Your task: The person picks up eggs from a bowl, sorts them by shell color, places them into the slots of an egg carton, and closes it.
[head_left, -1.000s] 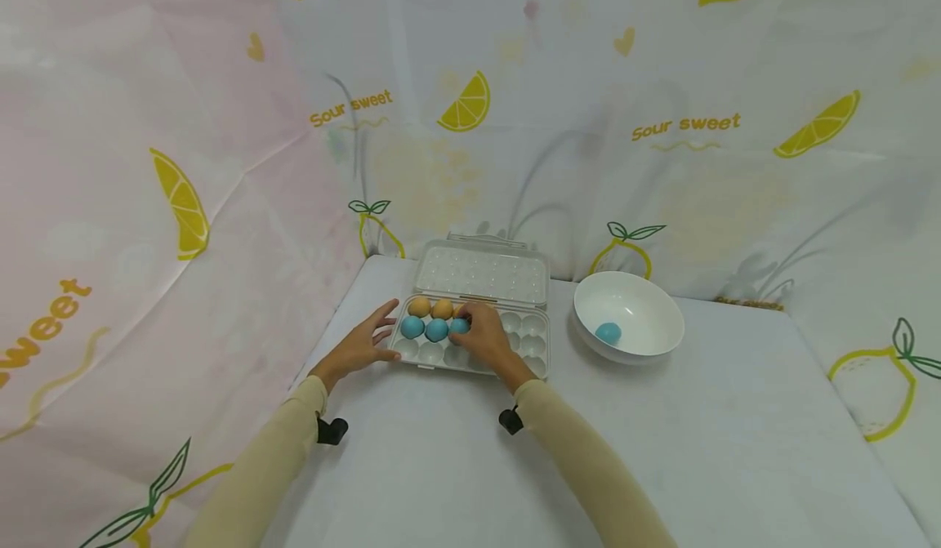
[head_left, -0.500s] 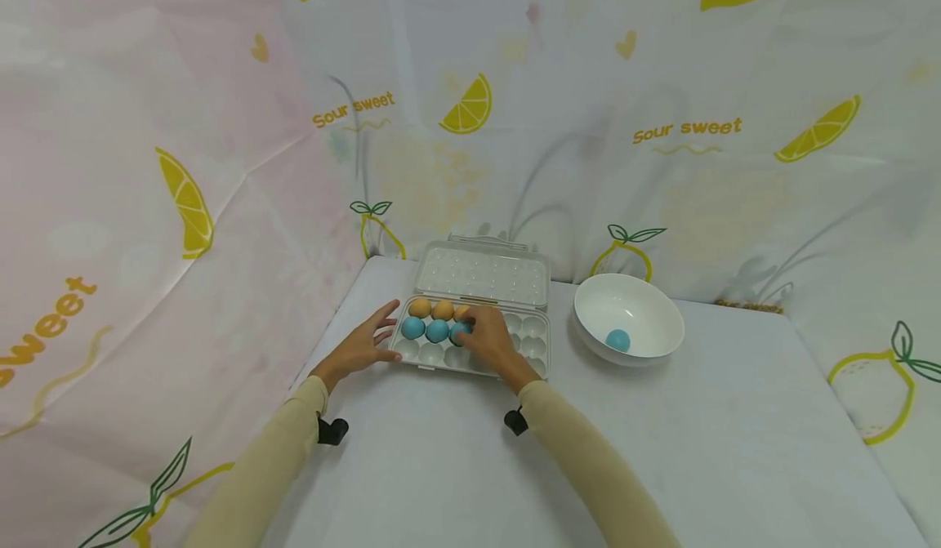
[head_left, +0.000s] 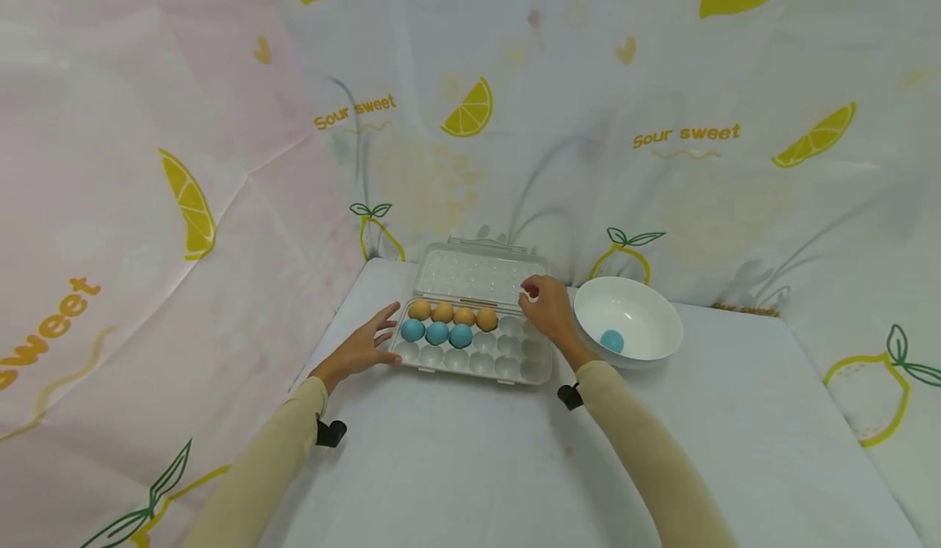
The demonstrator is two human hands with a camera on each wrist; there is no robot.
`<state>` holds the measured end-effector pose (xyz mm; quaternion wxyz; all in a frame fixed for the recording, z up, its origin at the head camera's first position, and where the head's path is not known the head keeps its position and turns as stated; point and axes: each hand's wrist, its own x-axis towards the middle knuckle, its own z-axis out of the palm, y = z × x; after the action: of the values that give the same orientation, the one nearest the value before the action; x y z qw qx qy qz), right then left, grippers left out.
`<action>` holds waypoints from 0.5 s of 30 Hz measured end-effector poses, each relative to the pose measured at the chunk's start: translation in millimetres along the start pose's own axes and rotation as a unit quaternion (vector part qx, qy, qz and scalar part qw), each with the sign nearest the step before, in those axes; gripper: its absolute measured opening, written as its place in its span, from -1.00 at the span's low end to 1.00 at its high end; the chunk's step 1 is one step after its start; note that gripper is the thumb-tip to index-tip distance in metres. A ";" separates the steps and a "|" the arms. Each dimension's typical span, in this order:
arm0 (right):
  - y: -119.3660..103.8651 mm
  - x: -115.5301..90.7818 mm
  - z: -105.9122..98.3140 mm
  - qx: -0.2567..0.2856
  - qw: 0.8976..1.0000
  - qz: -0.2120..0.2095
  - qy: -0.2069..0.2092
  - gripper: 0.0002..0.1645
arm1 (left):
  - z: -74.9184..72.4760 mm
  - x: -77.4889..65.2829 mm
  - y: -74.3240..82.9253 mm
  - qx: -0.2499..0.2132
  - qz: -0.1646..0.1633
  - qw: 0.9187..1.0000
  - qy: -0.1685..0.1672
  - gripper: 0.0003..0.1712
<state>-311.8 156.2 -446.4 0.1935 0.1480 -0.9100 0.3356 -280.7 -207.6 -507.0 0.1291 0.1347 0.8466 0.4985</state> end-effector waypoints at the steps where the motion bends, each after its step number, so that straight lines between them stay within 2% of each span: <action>1: 5.6 0.2 -7.1 -0.004 1.000 0.011 0.002 -0.80 | 0.4 -0.1 -0.5 -0.002 0.000 1.000 -0.001 0.26; 7: 37.5 -4.4 -43.4 -0.034 0.997 0.067 0.001 -0.75 | 0.7 -0.4 -4.1 -0.003 0.003 1.000 0.003 0.28; 15: 78.2 -30.7 -69.8 -0.087 0.985 0.143 -0.030 -0.56 | 0.8 -0.9 -0.6 -0.006 0.005 1.000 0.003 0.27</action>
<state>-298.4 264.3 -454.7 0.1279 0.0085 -0.9530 0.2744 -279.7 -207.6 -507.7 0.1246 0.1361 0.8433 0.5047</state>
